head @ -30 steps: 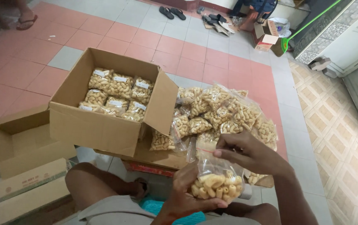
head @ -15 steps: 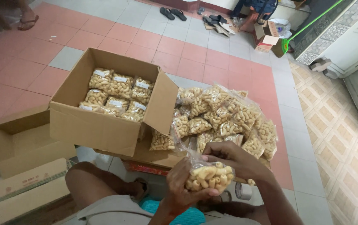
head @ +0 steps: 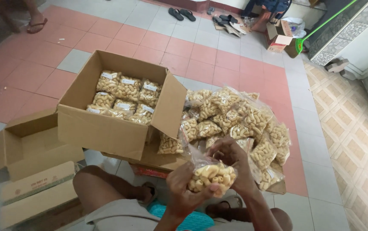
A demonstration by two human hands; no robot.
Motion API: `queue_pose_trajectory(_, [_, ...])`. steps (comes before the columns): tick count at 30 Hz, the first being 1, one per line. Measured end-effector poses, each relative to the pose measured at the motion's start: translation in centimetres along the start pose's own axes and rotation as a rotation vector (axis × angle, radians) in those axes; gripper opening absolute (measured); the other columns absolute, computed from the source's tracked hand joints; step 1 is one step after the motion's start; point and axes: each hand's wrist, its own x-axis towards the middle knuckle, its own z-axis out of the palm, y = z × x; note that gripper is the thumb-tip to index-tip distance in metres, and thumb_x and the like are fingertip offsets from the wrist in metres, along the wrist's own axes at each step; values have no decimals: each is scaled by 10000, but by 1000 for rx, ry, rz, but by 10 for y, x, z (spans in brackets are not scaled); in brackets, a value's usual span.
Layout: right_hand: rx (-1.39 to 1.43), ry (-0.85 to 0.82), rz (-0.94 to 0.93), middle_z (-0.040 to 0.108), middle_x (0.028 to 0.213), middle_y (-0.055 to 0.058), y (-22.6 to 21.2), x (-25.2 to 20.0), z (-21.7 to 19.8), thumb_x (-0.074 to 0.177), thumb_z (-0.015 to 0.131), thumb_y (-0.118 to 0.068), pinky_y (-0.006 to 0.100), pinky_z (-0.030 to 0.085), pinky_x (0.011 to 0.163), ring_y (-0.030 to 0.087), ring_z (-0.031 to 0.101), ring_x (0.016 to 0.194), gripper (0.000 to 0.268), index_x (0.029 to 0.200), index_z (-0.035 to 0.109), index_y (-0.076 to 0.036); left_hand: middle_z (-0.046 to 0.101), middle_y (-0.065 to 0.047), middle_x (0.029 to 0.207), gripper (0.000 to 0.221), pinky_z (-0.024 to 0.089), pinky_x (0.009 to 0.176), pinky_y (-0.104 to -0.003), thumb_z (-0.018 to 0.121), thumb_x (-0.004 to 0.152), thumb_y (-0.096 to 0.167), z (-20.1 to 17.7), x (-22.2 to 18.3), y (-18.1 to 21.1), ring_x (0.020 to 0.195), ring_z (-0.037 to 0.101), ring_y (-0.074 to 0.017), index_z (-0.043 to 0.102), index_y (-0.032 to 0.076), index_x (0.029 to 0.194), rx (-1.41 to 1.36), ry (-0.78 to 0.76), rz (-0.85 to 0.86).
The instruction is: Packing individual plastic bags of snacks into cardboard boxes for distribution.
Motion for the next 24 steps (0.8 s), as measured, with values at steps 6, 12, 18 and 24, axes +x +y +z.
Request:
queue_pose_trajectory(6, [-239,235,99,811,1093,101,7,-15,20,765,893,-329,263,644,721,139,778,888,523,1147,740,-7,569,-72,715,459,438,498,-390,612,1002,502,-1,-9,-4,584,590,-249,609,74,837,105,47,-13])
queue_pose_trajectory(12, [266,333,264,775,1170,228,41,-54,30,937,207,-836,472,629,874,330,741,1041,1083,1345,666,55,652,-123,791,392,504,533,-400,596,999,415,-5,-3,-3,649,669,-316,660,29,990,249,128,-7])
queue_pose_trajectory(18, [-276,583,148,708,1270,148,51,-70,64,763,515,-960,409,615,941,241,698,1154,1143,1388,598,-7,480,-74,656,438,350,452,-416,394,1091,283,0,1,-2,500,496,-301,535,102,718,270,122,36])
queue_pose_trajectory(24, [-486,774,116,727,1051,99,94,-82,64,824,621,-728,343,589,778,179,686,953,854,1245,639,15,508,-117,669,421,352,488,-427,311,1097,154,14,-7,-20,537,508,-307,485,30,735,121,181,35])
